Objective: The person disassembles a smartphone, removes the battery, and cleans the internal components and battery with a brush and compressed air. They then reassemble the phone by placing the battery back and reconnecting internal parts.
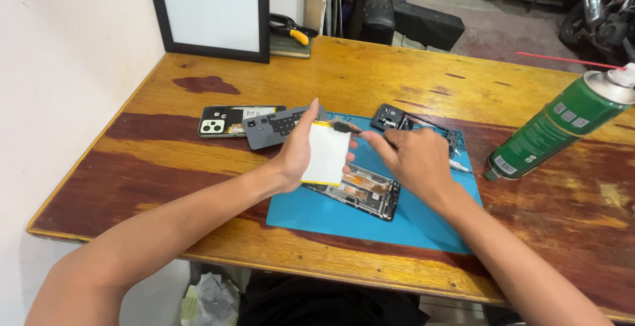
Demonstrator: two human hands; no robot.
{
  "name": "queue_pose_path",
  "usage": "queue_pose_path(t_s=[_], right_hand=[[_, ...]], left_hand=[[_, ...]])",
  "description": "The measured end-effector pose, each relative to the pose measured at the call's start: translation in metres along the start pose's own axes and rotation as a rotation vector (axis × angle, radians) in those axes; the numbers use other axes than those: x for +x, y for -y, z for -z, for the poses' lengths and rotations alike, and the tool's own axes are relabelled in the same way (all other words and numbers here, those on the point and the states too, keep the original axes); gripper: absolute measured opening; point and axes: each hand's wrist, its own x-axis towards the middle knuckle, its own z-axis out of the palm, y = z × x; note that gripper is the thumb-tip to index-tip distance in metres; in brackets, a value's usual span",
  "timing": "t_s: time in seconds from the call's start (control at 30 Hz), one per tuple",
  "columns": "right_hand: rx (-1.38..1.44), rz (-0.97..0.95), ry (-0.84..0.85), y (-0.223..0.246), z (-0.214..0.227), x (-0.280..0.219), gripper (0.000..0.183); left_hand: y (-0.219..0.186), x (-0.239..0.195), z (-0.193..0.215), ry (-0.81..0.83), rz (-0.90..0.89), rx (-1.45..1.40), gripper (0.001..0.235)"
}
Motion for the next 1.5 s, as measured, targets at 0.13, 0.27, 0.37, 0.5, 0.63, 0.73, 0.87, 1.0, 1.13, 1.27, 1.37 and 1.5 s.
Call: queue_pose_path(t_s=[0.13,0.27,0.37,0.5,0.63,0.73,0.87,1.0,1.13,1.27,1.37,1.5], right_hand=[[0.079,0.165,0.121,0.004,-0.005,-0.003,0.055],[-0.011,0.028,0.081,0.002,-0.002,0.002,0.059],[0.045,0.097,0.125,0.004,-0.005,-0.005,0.056],[0.134,0.112,0.17,0.008,-0.012,-0.008,0.06],[0.02,0.018,0.144,0.009,-0.01,-0.003,0.059],[0.084,0.109,0.146,0.015,-0.015,-0.006,0.056],[0.054,0.053,0.064,0.015,-0.02,-0.007,0.053],[-0.038,0.039,0.216,0.01,-0.017,0.0,0.054],[0.059,0.02,0.115,0.018,-0.015,0.003,0.052],[-0.016,0.003,0.071,0.023,-0.012,0.004,0.057],[-0.039,0.084,0.068,0.017,-0.01,0.004,0.058],[-0.029,0.095,0.192,0.014,-0.02,0.003,0.056]], left_hand=[[0.001,-0.001,0.001,-0.008,-0.036,-0.016,0.084],[-0.002,0.002,0.003,-0.028,-0.029,-0.049,0.086],[0.0,0.004,0.004,-0.079,-0.023,-0.073,0.084],[-0.002,0.005,0.007,-0.066,-0.055,-0.083,0.082],[-0.002,0.006,0.007,-0.052,-0.042,-0.064,0.08],[-0.001,0.005,0.01,-0.023,-0.025,-0.103,0.079],[0.001,0.006,0.008,0.001,-0.01,-0.089,0.081],[-0.003,0.005,0.007,0.057,-0.001,-0.018,0.081],[-0.004,0.007,0.009,0.051,0.06,-0.067,0.085],[0.002,0.011,0.016,0.157,0.056,-0.216,0.079],[0.01,0.018,0.019,0.211,0.069,-0.39,0.075],[0.01,0.02,0.034,0.281,0.072,-0.475,0.068]])
